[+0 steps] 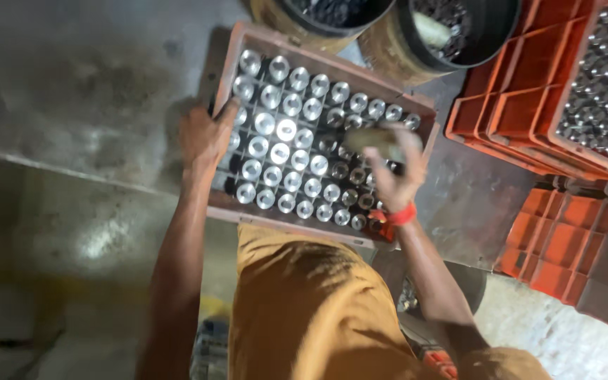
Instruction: The person places small aluminum candle cups one at a time into the cells of a grid tray on a metal workbench, occasionally using a white cylindrical tool to press the cups down into the tray. Buckets of dark cups and orange crates of cups sit nearby on the bench.
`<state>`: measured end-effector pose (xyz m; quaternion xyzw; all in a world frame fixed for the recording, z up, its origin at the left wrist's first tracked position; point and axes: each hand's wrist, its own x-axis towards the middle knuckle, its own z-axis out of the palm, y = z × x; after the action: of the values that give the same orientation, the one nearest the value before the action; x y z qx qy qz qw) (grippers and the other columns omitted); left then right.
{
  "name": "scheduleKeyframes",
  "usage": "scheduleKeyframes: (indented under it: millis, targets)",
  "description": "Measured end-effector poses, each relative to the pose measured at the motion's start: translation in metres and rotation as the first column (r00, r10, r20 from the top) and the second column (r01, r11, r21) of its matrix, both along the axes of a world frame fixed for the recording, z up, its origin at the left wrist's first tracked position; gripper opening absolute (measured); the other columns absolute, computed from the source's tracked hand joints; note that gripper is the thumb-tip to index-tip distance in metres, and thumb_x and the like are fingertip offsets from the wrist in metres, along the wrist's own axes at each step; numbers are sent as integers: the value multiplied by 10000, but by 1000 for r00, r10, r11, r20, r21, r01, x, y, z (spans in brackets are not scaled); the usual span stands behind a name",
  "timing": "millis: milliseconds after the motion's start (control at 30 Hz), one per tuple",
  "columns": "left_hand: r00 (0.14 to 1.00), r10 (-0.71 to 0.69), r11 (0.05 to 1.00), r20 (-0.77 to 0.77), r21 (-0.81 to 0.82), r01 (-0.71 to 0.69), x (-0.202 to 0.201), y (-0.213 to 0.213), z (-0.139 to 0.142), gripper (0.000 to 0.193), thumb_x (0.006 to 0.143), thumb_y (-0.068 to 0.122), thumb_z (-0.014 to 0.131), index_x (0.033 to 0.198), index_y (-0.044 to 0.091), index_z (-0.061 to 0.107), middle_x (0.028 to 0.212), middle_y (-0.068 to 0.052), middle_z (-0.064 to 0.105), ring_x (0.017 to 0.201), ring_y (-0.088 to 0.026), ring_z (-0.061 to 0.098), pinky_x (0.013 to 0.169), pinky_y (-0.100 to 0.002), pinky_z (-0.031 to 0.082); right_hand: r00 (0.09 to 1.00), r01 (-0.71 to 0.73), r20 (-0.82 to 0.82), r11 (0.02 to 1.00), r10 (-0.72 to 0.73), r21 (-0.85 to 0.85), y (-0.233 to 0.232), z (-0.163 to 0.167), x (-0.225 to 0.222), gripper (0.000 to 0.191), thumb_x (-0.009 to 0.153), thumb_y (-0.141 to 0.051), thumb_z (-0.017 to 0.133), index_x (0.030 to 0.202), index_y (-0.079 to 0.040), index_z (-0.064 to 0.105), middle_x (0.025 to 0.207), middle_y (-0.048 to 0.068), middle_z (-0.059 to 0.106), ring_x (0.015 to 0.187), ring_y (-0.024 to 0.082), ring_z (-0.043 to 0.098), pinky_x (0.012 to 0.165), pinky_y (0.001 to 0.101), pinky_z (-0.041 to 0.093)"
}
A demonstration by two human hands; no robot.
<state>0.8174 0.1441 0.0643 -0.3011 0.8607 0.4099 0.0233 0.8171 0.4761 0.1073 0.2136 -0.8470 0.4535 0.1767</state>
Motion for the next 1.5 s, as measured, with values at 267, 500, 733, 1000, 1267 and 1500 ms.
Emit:
scheduleKeyframes:
  millis: [267,500,733,1000,1267,1500]
  targets:
    - [998,10,998,-57,56,-6,12,4,6,608,849,551,696,1078,-11,740,970,-333,706,951,-517,674,851,-554,523,999,9,35,998,-11,55,9,0,1,487,939,-109,843,1351,-32,595,1288,139,685,1121,229,672,982,359,557]
    - [999,8,999,37,33,-9,31,9,1,660,870,585,708,1025,-56,734,977,-362,687,976,-511,683,873,-550,532,1000,5,-25,965,2,264,-8,-11,-21,515,896,-135,894,1337,-23,653,1189,133,714,1064,259,703,980,391,547]
    - [1000,9,999,-5,49,-9,46,4,-5,637,859,569,690,1031,-42,738,952,-338,705,947,-510,685,841,-561,524,999,-8,-33,966,17,258,19,-16,10,510,935,-86,831,1387,-21,604,1293,177,661,1225,316,651,1055,433,523]
    - [999,16,999,38,35,-17,58,9,-4,669,866,587,720,1043,-58,739,990,-365,689,977,-514,683,874,-537,539,996,-78,-39,991,83,112,-25,1,-23,525,989,-80,811,1447,-11,565,1360,169,654,1247,301,661,1081,429,542]
    - [1000,15,996,15,91,-16,75,7,6,600,857,535,693,1099,-12,743,989,-337,704,978,-507,685,875,-546,532,995,97,13,994,-97,-41,16,-20,-4,571,983,-66,806,1477,-40,522,1357,145,662,1236,246,663,1093,404,543]
    - [1000,20,998,20,63,-21,85,11,9,620,850,560,705,1101,-6,744,994,-333,707,986,-509,680,893,-547,527,994,97,-42,993,-100,-63,-6,-7,7,617,997,-94,800,1526,-61,483,1388,139,674,1268,260,668,1136,425,538]
